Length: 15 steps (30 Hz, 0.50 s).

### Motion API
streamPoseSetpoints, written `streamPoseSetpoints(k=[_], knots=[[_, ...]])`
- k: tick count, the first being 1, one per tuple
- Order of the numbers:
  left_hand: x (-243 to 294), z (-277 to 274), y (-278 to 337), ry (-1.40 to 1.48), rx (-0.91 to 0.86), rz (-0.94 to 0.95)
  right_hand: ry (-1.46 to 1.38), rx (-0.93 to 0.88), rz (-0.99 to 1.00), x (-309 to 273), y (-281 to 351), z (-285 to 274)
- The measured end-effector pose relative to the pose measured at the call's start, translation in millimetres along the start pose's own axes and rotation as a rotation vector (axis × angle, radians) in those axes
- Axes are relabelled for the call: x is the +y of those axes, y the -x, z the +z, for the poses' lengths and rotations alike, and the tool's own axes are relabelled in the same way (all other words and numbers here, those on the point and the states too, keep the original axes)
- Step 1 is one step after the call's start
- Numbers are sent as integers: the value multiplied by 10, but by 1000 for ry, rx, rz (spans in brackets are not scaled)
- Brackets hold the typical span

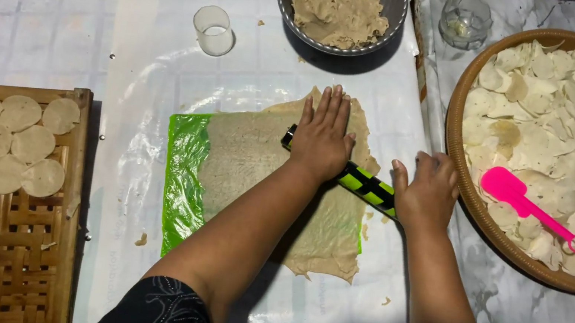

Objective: Rolling out dough and using a circular cutter to create small rounds.

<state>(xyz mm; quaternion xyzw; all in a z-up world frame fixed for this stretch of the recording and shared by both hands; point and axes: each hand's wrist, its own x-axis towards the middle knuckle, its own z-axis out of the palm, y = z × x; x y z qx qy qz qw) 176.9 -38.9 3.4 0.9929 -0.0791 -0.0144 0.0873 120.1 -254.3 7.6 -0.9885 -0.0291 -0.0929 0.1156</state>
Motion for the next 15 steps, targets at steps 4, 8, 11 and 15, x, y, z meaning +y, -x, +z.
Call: streamPoseSetpoints(k=[4, 8, 11, 15], knots=[[-129, -42, 154, 217, 78, 43, 74, 44, -4, -204, 202, -160], [-367, -215, 663, 601, 244, 146, 9, -173, -159, -288, 376, -262], [-640, -422, 1019, 624, 326, 34, -194, -284, -68, -176, 200, -344], [-1054, -355, 1474, 496, 558, -140, -357, -267, 45, -262, 63, -549]])
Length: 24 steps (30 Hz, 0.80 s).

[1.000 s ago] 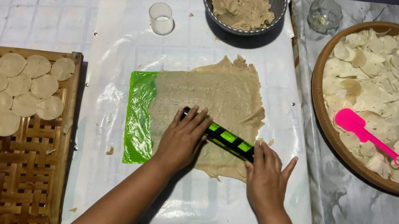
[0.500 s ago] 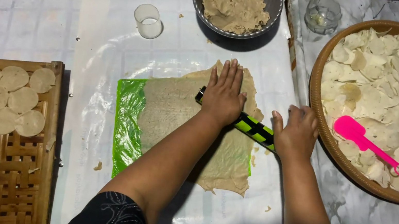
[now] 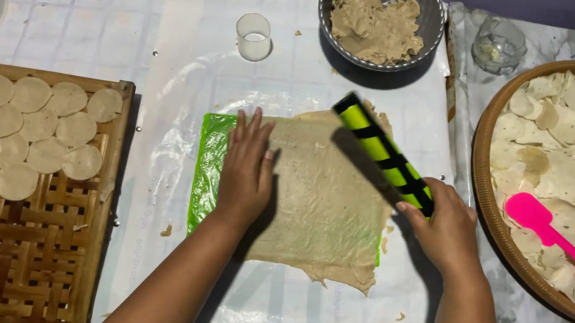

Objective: Rolling out dough and using a circular cutter to create small rounds.

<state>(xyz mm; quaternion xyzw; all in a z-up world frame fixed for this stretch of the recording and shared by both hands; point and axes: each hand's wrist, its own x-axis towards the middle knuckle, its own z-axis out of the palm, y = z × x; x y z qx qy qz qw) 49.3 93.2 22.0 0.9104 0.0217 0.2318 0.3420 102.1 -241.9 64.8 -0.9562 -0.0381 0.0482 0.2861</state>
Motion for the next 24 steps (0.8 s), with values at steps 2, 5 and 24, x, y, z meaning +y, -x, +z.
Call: streamPoseSetpoints(k=[2, 5, 24], knots=[[65, -115, 111, -45, -10, 23, 167, -1, -108, -290, 56, 60], [160, -86, 256, -123, -104, 86, 412, -28, -292, -428, 163, 312], [26, 1284, -1094, -391, -382, 3, 398, 29, -44, -52, -1336, 571]])
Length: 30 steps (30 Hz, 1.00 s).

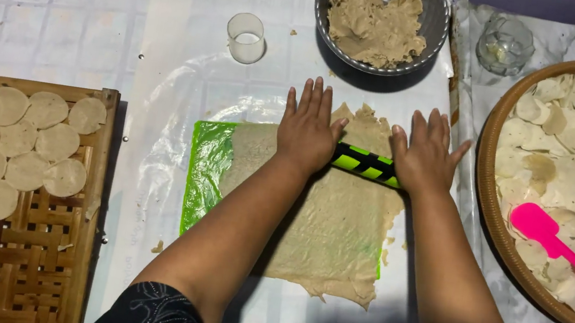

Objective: Rolling out dough and using a circular cutter to create small rounds.

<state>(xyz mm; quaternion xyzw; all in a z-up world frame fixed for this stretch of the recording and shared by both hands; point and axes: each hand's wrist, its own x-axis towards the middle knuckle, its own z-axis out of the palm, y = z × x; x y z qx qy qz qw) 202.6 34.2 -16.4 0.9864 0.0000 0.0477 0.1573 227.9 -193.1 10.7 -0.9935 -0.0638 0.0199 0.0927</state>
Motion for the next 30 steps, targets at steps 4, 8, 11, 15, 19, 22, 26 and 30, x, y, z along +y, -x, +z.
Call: streamPoseSetpoints(k=[4, 8, 11, 15, 19, 22, 26, 30], knots=[[-41, -193, 236, 54, 17, 94, -186, 153, -5, 228, 51, 118], [-121, -464, 741, 149, 12, 344, -417, 399, -70, 234, 781, -175], [-162, -360, 995, 211, 48, 342, -305, 538, 32, 562, 1311, -307], [-57, -630, 1142, 281, 222, 299, -91, 587, 215, 1992, 1619, -63], [-179, -804, 1394, 249, 259, 146, 173, 443, 277, 2389, 1680, -154], [-347, -915, 1599, 271, 268, -55, 220, 383, 286, 2447, 1673, -220], [-578, -875, 1848, 426, 164, -416, 289, 321, 257, 2354, 1602, -417], [-596, -984, 1995, 645, 138, -687, 381, 205, 231, 2307, 1473, -531]])
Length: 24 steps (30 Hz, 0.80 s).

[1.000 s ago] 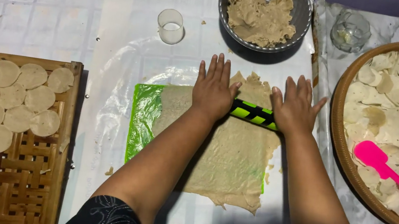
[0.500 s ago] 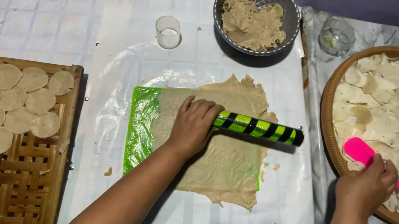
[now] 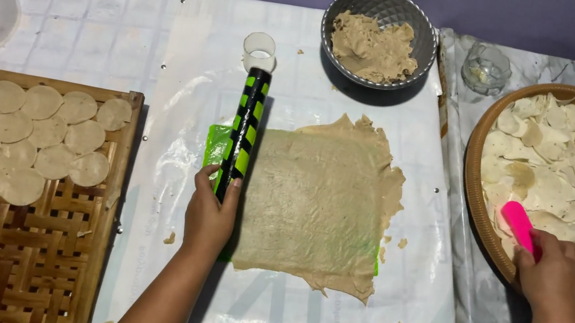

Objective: Rolling out dough and using a circular cutter to create small rounds.

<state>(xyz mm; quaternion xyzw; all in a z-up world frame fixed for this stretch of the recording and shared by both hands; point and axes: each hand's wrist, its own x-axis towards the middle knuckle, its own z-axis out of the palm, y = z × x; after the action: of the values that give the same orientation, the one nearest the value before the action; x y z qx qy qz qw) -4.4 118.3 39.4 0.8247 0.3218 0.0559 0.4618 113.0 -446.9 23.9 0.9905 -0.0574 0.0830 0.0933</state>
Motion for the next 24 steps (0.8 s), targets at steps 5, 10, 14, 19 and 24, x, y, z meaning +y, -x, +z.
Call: streamPoseSetpoints(k=[5, 10, 14, 19, 24], knots=[[-265, 69, 11, 120, 97, 179, -6, 89, 66, -102, -142, 78], [-217, 71, 27, -149, -32, 19, -592, -48, 126, -1706, -190, -928], [-275, 134, 78, -294, 1, 192, -494, -29, -524, -2648, -358, -828], [-182, 41, 93, -317, -55, 179, -460, -71, -736, -3504, -557, -863], [-275, 39, 93, -305, 24, 258, -393, -169, -813, -3873, -681, -865]])
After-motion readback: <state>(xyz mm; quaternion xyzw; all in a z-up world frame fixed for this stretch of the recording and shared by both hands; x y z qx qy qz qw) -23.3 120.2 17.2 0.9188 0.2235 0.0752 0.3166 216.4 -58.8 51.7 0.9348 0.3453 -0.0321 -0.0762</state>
